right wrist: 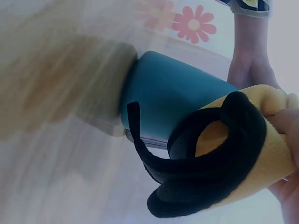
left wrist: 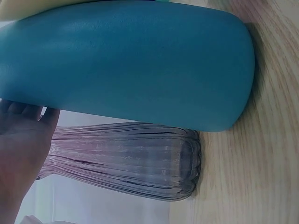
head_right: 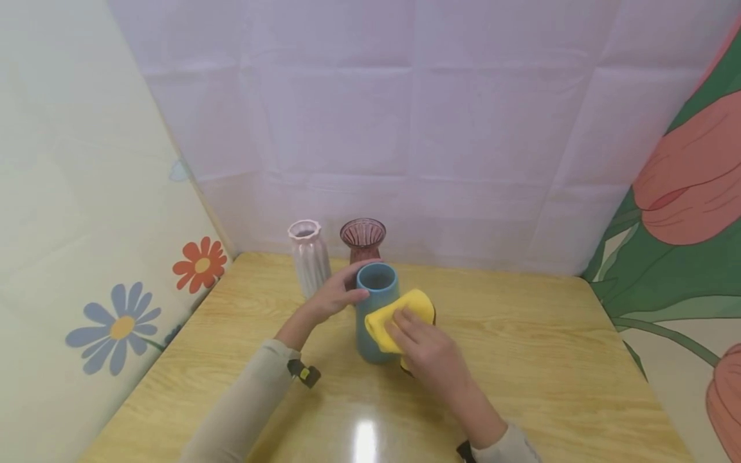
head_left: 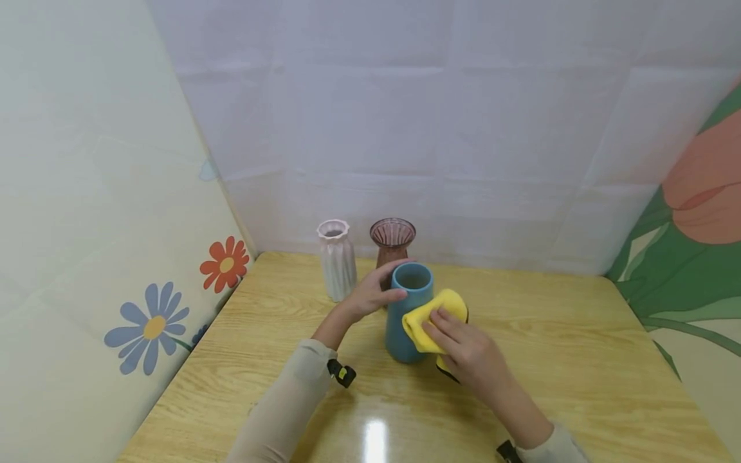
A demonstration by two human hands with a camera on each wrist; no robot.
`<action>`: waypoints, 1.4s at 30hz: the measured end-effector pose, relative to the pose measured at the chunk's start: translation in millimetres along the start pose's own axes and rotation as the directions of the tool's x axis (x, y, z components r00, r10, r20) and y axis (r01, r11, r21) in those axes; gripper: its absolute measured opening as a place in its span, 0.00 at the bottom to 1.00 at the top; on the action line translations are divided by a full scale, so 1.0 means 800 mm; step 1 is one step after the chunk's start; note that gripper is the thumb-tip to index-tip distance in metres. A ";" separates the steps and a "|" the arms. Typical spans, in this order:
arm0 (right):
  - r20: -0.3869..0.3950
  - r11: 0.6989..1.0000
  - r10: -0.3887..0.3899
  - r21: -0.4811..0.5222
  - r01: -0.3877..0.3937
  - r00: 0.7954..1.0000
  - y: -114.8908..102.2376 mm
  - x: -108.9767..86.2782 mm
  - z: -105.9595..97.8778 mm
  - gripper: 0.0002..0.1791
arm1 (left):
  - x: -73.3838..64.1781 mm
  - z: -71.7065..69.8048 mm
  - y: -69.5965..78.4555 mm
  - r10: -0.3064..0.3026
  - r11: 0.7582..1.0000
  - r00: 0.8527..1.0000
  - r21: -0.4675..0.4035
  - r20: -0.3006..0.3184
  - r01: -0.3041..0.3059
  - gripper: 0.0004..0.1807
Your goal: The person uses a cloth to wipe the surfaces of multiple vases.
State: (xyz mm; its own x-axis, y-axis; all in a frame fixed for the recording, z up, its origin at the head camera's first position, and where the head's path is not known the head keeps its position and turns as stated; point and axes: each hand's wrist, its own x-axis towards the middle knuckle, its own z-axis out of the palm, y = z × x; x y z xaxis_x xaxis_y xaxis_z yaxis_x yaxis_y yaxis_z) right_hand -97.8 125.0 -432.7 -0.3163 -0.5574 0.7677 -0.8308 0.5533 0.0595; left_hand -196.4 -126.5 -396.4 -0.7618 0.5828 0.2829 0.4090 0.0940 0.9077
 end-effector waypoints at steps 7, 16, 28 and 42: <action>0.014 1.000 -0.001 0.002 0.001 1.000 -0.005 -0.008 0.007 0.32 | 0.003 -0.002 -0.004 -0.005 0.999 1.000 -0.035 0.015 0.005 0.58; 0.023 1.000 -0.006 0.010 0.006 1.000 -0.011 -0.019 0.016 0.35 | 0.009 -0.005 -0.006 -0.020 0.998 0.999 -0.051 0.034 0.022 0.59; 0.065 0.999 0.015 0.036 -0.017 0.998 -0.018 -0.030 0.019 0.33 | 0.011 -0.006 -0.008 -0.023 0.999 0.998 -0.048 0.054 0.025 0.63; 0.074 0.999 0.038 0.029 -0.041 0.997 -0.021 -0.036 0.015 0.31 | 0.012 -0.016 -0.007 0.018 0.999 0.989 -0.048 0.147 -0.011 0.58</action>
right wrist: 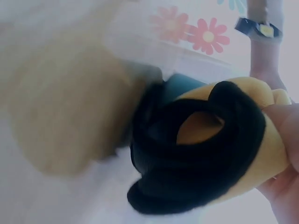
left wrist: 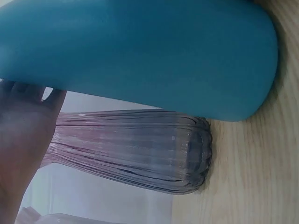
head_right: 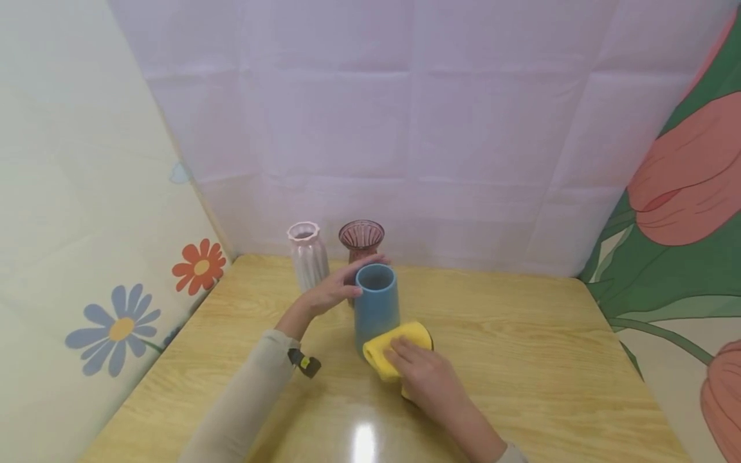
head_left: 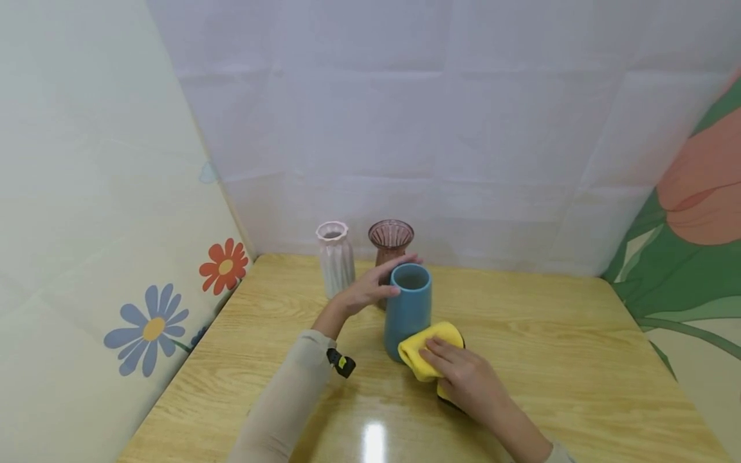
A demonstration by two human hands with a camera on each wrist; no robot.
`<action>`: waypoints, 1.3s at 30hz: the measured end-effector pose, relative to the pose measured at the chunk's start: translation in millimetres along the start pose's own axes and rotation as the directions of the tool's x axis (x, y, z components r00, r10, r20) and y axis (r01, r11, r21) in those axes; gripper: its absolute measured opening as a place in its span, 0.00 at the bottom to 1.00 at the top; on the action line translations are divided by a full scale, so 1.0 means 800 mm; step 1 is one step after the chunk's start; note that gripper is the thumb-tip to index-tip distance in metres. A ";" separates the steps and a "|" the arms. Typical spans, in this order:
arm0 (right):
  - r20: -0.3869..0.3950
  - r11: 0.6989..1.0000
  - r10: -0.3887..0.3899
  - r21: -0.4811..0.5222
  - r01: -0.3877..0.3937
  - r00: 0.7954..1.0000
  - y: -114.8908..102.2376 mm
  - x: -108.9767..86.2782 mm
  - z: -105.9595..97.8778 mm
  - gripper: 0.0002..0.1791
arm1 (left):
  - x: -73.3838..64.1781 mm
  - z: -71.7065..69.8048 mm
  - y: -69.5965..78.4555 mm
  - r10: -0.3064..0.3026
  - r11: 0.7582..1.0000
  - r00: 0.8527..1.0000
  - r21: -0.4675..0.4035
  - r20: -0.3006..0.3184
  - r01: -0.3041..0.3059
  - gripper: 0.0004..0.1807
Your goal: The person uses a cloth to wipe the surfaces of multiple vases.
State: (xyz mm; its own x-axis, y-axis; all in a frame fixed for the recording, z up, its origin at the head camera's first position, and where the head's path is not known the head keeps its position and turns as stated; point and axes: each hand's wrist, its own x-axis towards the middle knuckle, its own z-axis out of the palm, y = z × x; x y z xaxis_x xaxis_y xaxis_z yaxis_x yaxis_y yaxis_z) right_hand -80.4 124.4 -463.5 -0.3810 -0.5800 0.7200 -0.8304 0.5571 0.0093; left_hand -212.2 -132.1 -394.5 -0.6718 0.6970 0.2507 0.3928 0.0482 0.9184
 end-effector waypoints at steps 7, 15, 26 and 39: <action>-0.082 1.000 0.021 0.015 -0.020 0.996 0.013 0.015 -0.041 0.14 | -0.009 0.021 0.022 -0.028 0.999 0.987 0.020 -0.158 0.031 0.50; -0.213 0.996 -0.019 -0.092 -0.001 0.977 0.033 0.043 -0.072 0.23 | -0.016 0.040 0.034 -0.061 0.991 0.945 0.097 -0.320 0.096 0.45; -0.249 0.994 -0.054 -0.106 0.028 0.967 0.050 0.059 -0.069 0.22 | -0.017 0.049 0.028 -0.085 0.981 0.925 0.133 -0.369 0.143 0.43; -0.222 0.995 -0.089 -0.070 0.075 0.971 0.044 0.059 -0.046 0.21 | -0.016 0.035 0.017 -0.073 0.986 0.949 0.121 -0.308 0.115 0.41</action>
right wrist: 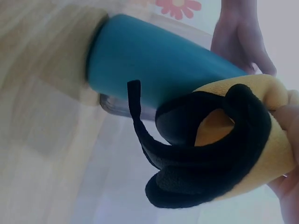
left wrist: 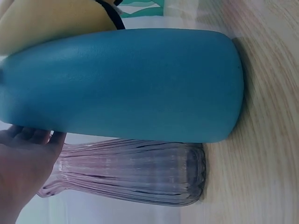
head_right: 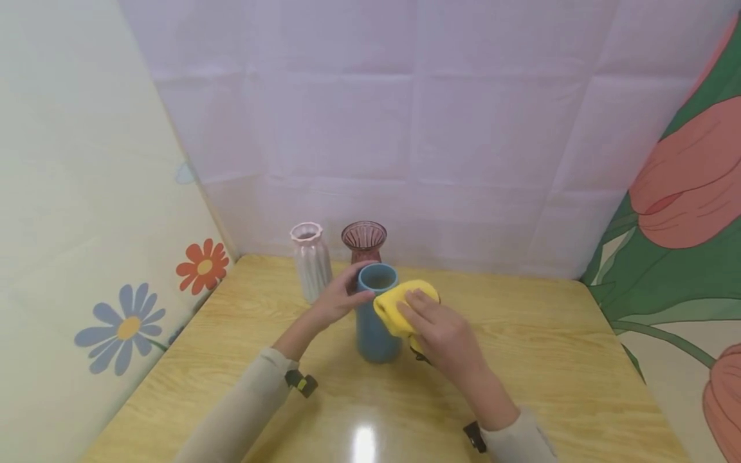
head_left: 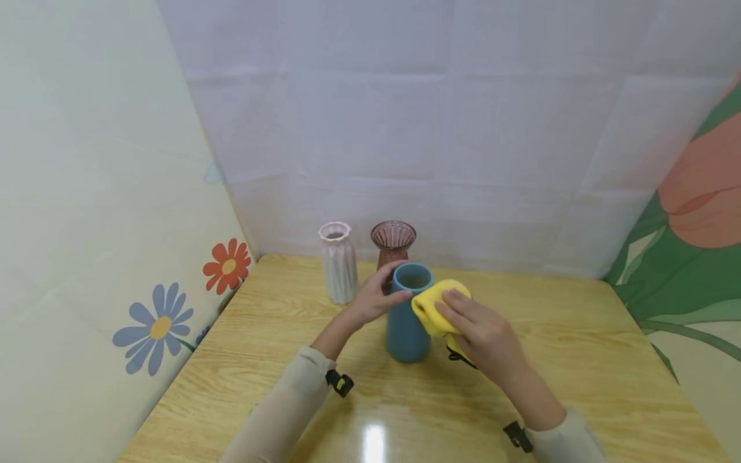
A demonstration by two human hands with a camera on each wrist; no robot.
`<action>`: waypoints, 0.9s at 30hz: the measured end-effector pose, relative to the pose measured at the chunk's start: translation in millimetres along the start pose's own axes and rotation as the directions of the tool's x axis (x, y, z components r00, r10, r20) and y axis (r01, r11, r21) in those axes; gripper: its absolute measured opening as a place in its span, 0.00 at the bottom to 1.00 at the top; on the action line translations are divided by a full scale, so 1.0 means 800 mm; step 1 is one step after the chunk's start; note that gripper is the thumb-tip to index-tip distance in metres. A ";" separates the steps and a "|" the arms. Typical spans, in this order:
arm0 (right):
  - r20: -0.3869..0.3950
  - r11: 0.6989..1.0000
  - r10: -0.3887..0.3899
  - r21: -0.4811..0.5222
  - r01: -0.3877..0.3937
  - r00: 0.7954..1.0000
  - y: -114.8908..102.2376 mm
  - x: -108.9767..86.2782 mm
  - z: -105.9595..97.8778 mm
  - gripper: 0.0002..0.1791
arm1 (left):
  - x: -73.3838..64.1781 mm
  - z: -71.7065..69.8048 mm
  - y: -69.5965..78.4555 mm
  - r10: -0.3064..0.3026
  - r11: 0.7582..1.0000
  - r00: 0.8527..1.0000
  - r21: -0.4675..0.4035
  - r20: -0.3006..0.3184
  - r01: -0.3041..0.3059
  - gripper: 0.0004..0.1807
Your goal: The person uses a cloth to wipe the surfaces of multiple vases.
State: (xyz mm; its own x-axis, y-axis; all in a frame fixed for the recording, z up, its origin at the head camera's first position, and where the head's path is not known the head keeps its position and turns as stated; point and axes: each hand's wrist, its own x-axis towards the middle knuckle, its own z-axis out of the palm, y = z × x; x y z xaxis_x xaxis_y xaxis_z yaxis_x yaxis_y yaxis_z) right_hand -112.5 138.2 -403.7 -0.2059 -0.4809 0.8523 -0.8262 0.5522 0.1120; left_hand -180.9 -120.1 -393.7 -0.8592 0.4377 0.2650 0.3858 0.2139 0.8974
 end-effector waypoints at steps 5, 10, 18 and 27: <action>0.061 1.000 0.017 0.011 -0.018 0.998 -0.008 -0.006 0.010 0.20 | 0.002 -0.004 -0.002 0.005 1.000 0.999 -0.005 0.034 -0.005 0.44; 0.093 0.999 0.028 0.022 -0.030 0.995 -0.015 -0.013 0.017 0.21 | 0.003 -0.006 -0.003 0.003 1.000 0.998 -0.026 0.060 -0.001 0.43; 0.123 0.998 0.043 0.032 -0.048 0.991 -0.024 -0.024 0.027 0.31 | 0.007 -0.008 -0.009 0.016 0.998 0.997 -0.070 0.077 -0.011 0.49; 0.157 0.997 0.051 0.048 -0.059 0.986 -0.032 -0.036 0.034 0.32 | 0.012 -0.012 -0.009 0.008 0.997 0.994 -0.080 0.106 0.000 0.46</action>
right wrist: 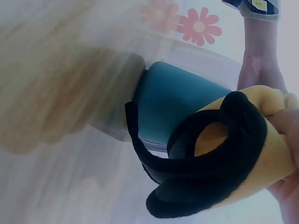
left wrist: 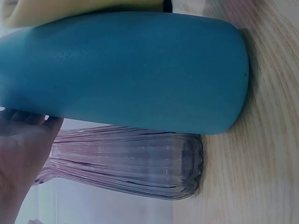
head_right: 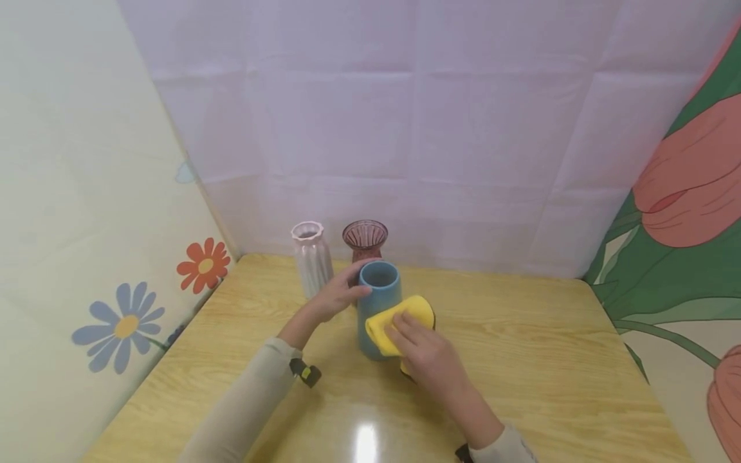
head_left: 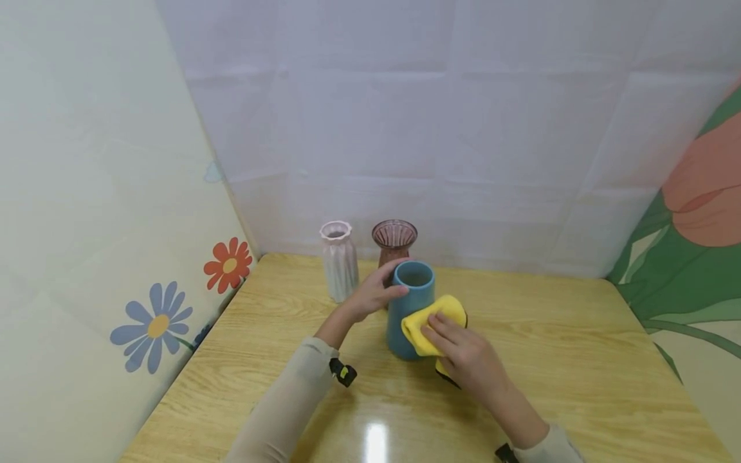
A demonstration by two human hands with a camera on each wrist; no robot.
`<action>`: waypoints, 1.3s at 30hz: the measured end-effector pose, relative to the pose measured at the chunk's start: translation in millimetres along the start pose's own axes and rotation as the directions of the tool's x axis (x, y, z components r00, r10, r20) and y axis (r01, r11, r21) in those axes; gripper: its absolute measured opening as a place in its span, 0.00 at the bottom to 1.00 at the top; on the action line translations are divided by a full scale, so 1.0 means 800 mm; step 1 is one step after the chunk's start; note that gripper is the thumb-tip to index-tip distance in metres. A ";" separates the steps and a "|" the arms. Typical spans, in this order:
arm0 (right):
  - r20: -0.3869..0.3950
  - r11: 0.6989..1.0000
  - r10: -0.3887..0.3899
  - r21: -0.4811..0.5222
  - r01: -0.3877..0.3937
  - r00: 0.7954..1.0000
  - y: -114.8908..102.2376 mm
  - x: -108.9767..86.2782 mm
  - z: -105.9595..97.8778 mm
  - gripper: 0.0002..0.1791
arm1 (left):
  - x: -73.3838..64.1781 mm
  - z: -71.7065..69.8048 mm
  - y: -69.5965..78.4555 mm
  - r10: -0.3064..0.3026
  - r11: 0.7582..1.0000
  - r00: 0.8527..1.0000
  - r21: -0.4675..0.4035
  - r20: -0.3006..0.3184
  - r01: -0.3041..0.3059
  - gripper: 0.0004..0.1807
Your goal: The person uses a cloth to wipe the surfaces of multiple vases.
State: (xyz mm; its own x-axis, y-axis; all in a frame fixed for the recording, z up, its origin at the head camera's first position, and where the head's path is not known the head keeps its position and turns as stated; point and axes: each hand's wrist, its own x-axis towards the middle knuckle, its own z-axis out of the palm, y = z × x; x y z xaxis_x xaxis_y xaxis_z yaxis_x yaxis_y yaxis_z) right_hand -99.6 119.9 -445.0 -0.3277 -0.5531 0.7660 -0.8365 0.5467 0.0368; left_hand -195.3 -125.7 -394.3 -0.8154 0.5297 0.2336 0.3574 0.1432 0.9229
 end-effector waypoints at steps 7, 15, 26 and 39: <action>0.010 1.000 -0.007 0.019 0.007 1.000 -0.005 -0.008 0.007 0.31 | 0.003 -0.004 -0.003 0.017 1.000 0.999 0.018 0.028 -0.018 0.48; 0.035 1.000 -0.003 0.027 0.002 0.999 -0.010 -0.016 0.008 0.34 | 0.007 -0.006 -0.004 0.032 0.999 0.998 0.029 0.062 -0.034 0.58; 0.076 1.000 -0.003 0.025 0.001 0.997 -0.011 -0.026 0.015 0.32 | 0.013 -0.013 -0.007 0.024 1.000 0.993 -0.004 0.118 -0.024 0.58; -0.011 0.999 -0.008 0.038 0.008 1.000 -0.001 -0.016 -0.015 0.17 | -0.008 0.000 0.014 0.018 0.999 0.999 0.045 -0.032 -0.017 0.48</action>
State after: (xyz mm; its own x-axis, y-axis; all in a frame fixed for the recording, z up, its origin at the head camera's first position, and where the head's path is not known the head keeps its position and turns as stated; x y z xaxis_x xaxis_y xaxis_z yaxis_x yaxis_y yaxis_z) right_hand -89.3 134.1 -447.2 -0.3167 -0.5504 0.7725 -0.8553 0.5178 0.0183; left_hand -186.5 -127.6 -385.5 -0.8229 0.5052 0.2601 0.3911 0.1716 0.9042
